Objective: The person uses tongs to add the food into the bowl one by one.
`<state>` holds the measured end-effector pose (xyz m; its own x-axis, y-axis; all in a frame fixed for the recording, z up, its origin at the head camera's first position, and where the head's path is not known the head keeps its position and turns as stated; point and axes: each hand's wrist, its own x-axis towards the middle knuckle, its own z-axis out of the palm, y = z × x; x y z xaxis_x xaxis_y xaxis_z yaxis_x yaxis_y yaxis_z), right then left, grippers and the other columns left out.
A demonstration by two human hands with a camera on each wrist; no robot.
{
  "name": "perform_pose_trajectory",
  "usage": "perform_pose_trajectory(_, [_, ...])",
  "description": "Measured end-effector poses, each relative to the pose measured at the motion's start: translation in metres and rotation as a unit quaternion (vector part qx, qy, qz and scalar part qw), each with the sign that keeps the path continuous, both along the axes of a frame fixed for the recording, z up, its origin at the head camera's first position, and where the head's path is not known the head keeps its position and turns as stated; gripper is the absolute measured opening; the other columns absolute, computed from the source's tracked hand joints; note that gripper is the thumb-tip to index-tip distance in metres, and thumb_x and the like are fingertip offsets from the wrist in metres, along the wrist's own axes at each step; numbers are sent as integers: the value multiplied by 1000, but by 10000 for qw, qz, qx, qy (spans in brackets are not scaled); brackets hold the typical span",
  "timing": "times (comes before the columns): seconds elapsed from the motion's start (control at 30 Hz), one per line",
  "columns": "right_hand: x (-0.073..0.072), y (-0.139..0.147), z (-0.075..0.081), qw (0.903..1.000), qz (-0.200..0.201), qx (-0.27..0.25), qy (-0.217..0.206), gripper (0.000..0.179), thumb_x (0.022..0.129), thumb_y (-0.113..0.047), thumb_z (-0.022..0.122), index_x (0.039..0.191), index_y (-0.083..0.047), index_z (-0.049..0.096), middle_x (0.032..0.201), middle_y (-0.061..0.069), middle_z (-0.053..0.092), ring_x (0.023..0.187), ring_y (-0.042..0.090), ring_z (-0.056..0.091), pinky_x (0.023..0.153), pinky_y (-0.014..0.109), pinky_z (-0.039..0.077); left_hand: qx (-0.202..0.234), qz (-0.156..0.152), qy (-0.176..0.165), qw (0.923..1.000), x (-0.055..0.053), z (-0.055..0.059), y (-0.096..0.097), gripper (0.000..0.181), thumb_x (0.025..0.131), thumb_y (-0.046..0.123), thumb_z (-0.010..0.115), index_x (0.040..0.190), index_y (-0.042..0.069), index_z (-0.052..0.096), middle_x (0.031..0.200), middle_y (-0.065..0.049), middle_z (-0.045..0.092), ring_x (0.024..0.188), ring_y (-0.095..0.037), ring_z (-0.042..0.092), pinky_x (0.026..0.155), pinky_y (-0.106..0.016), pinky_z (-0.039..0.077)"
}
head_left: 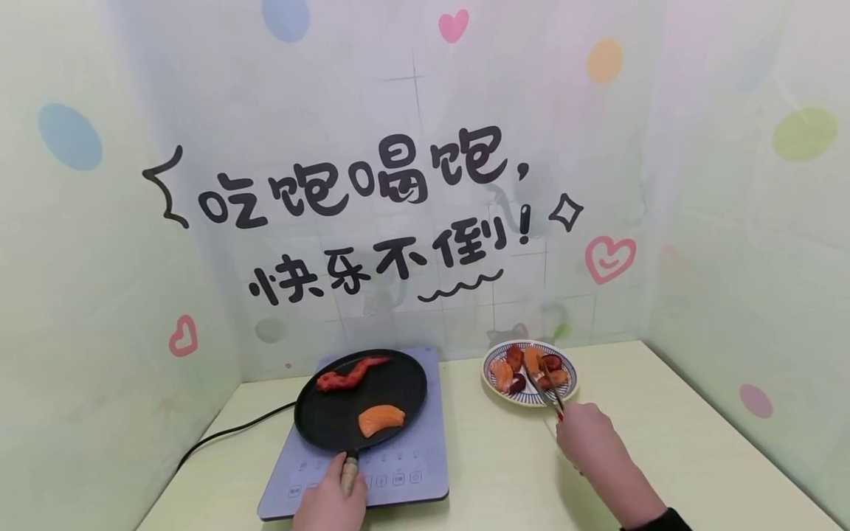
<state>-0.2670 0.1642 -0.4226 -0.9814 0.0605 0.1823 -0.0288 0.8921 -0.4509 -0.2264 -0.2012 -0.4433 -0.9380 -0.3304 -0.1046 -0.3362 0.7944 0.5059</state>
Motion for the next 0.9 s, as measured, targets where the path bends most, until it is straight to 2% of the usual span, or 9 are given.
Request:
perform_pose_trajectory(0.17, [-1, -8, -1, 9998, -74, -153, -134, 22, 94, 2, 54, 73, -1, 60, 67, 13, 58, 47, 20, 58, 43, 30, 46, 26, -30, 63, 10000, 0, 0, -1, 64, 100, 33, 64, 148, -7, 52, 111, -32, 73, 83, -36, 71, 79, -52, 56])
perform_pose_trajectory(0.33, [-3, -6, -11, 9999, -68, -120, -19, 17, 92, 2, 57, 76, -1, 60, 68, 12, 59, 52, 20, 56, 46, 32, 46, 49, -43, 47, 10000, 0, 0, -1, 64, 100, 33, 64, 148, -8, 52, 113, -33, 72, 84, -35, 70, 80, -53, 57])
perform_pose_trajectory(0.57, [7, 1, -12, 9955, -251, -854, -324, 26, 100, -7, 59, 76, 0, 59, 61, 10, 58, 40, 15, 56, 40, 28, 46, -4, -51, 64, 10000, 2, -1, 0, 63, 100, 33, 64, 147, -7, 52, 110, -33, 72, 82, -35, 70, 79, -53, 56])
perform_pose_trajectory(0.67, [11, 6, -10, 9890, -300, -1334, -566, 28, 103, -11, 59, 77, -1, 58, 56, 9, 60, 40, 15, 56, 40, 28, 46, -5, -53, 70, 10000, 3, 0, 0, 63, 100, 33, 64, 147, -7, 52, 109, -33, 72, 82, -35, 70, 78, -53, 56])
perform_pose_trajectory(0.77, [13, 12, -7, 9775, -263, -1947, -762, 28, 105, -13, 60, 82, 2, 63, 57, 10, 63, 43, 16, 57, 43, 30, 48, 10, -57, 62, 10000, 3, 1, 0, 63, 100, 33, 63, 148, -7, 51, 107, -32, 73, 80, -34, 69, 77, -52, 56])
perform_pose_trajectory(0.9, [11, 22, -6, 9602, -152, -2686, -755, 29, 106, -14, 60, 88, 6, 70, 62, 10, 65, 46, 16, 57, 47, 30, 50, 41, -46, 50, 10000, 3, 1, 1, 63, 100, 32, 64, 148, -7, 51, 106, -31, 73, 78, -31, 68, 76, -50, 55])
